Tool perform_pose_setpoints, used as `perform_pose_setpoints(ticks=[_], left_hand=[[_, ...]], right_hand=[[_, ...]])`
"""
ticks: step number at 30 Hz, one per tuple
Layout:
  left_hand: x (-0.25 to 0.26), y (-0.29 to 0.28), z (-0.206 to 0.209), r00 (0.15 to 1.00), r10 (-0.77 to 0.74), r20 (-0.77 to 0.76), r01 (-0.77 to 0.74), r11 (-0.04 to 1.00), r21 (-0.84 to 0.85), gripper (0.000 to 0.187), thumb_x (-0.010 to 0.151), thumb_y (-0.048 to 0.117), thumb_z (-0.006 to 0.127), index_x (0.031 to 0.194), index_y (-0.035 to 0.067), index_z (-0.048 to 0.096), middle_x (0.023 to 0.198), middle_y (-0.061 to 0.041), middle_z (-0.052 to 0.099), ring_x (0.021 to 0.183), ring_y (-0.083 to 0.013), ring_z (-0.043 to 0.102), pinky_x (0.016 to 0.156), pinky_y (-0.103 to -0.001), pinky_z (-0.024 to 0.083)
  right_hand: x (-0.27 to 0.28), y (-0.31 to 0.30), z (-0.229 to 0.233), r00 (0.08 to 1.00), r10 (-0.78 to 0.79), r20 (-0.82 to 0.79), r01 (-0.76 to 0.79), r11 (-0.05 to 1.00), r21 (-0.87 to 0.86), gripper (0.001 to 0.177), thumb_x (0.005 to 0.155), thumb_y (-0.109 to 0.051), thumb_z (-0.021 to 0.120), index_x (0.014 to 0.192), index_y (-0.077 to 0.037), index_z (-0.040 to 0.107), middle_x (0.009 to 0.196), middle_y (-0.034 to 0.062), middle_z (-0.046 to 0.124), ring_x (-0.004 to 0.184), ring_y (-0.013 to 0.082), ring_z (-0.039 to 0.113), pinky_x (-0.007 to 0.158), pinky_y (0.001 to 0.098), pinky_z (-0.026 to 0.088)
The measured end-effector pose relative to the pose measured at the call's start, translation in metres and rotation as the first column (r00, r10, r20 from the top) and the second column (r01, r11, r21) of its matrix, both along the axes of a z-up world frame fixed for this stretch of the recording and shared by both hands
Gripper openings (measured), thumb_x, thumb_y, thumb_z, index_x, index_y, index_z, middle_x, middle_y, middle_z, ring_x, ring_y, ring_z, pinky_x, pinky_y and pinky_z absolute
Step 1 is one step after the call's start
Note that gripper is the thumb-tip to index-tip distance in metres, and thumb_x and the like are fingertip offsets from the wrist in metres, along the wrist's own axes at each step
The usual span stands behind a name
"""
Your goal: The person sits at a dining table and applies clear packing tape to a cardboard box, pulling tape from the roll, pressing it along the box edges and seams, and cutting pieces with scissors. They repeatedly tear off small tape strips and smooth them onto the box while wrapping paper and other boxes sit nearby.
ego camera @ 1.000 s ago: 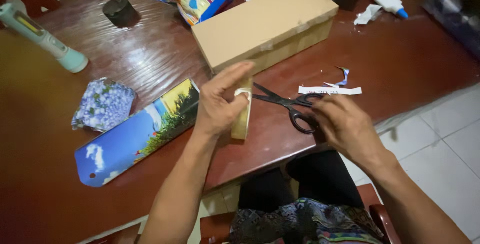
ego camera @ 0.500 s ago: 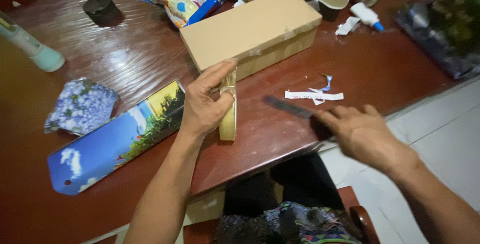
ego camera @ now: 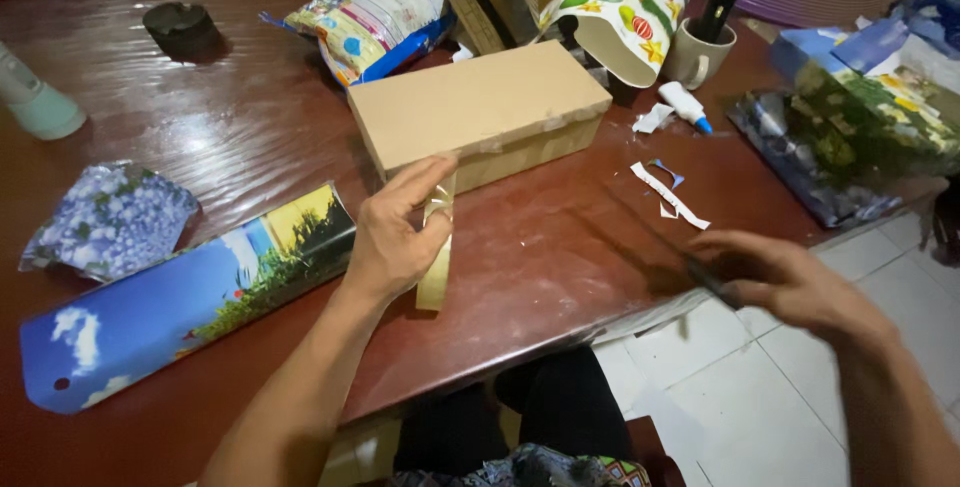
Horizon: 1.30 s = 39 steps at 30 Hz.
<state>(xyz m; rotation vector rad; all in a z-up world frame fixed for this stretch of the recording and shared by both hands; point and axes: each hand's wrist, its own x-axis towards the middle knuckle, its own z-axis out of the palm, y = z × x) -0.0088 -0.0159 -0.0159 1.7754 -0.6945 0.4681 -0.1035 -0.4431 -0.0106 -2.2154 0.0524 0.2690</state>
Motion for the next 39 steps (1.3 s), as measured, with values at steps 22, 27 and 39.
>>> perform_pose_setpoints(ticks=[22, 27, 39], left_hand=[[0.016, 0.054, 0.017, 0.967, 0.241, 0.083, -0.239, 0.970, -0.035, 0.045, 0.085, -0.005, 0.065, 0.130, 0.000, 0.070, 0.131, -0.015, 0.071, 0.108, -0.0153, 0.072, 0.090, -0.026, 0.059], [0.017, 0.049, 0.015, 0.974, 0.223, 0.049, -0.222, 0.975, -0.030, 0.046, 0.085, -0.006, 0.062, 0.131, -0.001, 0.069, 0.130, -0.014, 0.073, 0.103, -0.0153, 0.070, 0.089, -0.026, 0.057], [0.007, 0.045, 0.028, 0.953, 0.302, 0.008, -0.302, 0.952, -0.043, 0.048, 0.085, -0.007, 0.065, 0.132, 0.002, 0.068, 0.131, -0.013, 0.071, 0.108, -0.0162, 0.069, 0.099, -0.029, 0.056]], right_hand=[[0.032, 0.182, -0.030, 0.645, 0.394, 0.655, -0.201, 0.914, -0.352, 0.042, 0.098, -0.021, 0.060, 0.137, -0.006, 0.056, 0.139, 0.0202, 0.059, 0.130, 0.0385, 0.057, 0.109, 0.0457, 0.046], [0.055, 0.166, -0.062, 0.595, 0.778, 0.203, -0.444, 0.529, -0.723, 0.070, 0.100, -0.056, 0.041, 0.157, -0.016, 0.031, 0.165, 0.0124, 0.022, 0.151, 0.0340, 0.017, 0.117, 0.0604, 0.007], [0.189, -0.001, -0.077, 0.824, 0.542, 0.163, -0.241, 0.598, -0.765, 0.076, 0.096, -0.061, 0.034, 0.161, -0.023, 0.020, 0.170, 0.0047, 0.013, 0.155, 0.0266, 0.010, 0.117, 0.0657, 0.002]])
